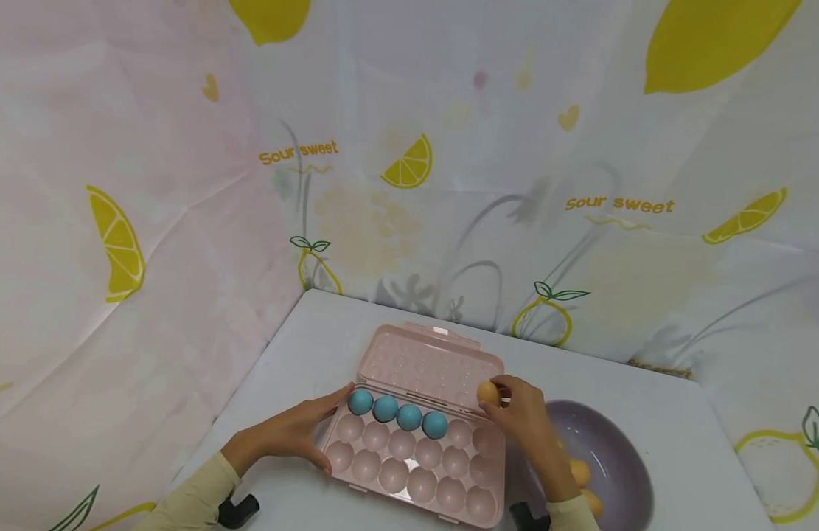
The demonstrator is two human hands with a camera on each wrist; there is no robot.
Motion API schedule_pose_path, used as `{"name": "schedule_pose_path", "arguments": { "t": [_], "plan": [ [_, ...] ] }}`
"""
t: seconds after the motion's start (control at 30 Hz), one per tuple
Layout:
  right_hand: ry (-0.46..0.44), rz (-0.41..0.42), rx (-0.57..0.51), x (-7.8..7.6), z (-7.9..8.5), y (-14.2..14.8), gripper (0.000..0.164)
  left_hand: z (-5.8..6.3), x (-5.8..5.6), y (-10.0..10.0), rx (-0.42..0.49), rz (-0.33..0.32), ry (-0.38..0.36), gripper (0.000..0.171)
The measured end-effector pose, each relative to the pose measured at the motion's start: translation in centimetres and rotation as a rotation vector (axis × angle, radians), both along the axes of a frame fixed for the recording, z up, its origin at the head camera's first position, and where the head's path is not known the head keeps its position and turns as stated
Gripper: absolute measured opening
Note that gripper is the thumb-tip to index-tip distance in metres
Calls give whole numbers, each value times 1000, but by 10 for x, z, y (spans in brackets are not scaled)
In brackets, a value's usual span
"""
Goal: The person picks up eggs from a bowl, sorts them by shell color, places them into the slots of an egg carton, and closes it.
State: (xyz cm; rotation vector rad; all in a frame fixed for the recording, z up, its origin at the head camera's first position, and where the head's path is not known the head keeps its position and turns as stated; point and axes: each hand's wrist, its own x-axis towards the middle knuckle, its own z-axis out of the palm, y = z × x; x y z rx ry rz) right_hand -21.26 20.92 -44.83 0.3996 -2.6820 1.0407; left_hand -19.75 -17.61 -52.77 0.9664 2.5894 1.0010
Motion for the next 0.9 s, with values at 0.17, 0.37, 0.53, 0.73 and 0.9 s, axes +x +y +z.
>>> {"name": "schedule_pose_path", "arguments": {
  "t": [0.17, 0.37, 0.53, 0.73, 0.9],
  "plan": [
    [-54, 14, -27, -1, -6, -12, 36, 1, 0, -1, 0, -6, 4, 127],
    [-92, 60, -90, 0, -8, -28, 36, 3, 0, 0, 21, -21, 13, 128],
    [-117, 65, -103, -1, -16, -40, 35, 4, 0, 0, 23, -21, 4, 128],
    [-131, 88, -163, -1, -21, -55, 37, 2, 0, 0, 18, -15, -14, 128],
    [-115, 159, -226, 2, -19, -69, 35, 1, -1, -1, 23, -17, -7, 127]
  ]
}}
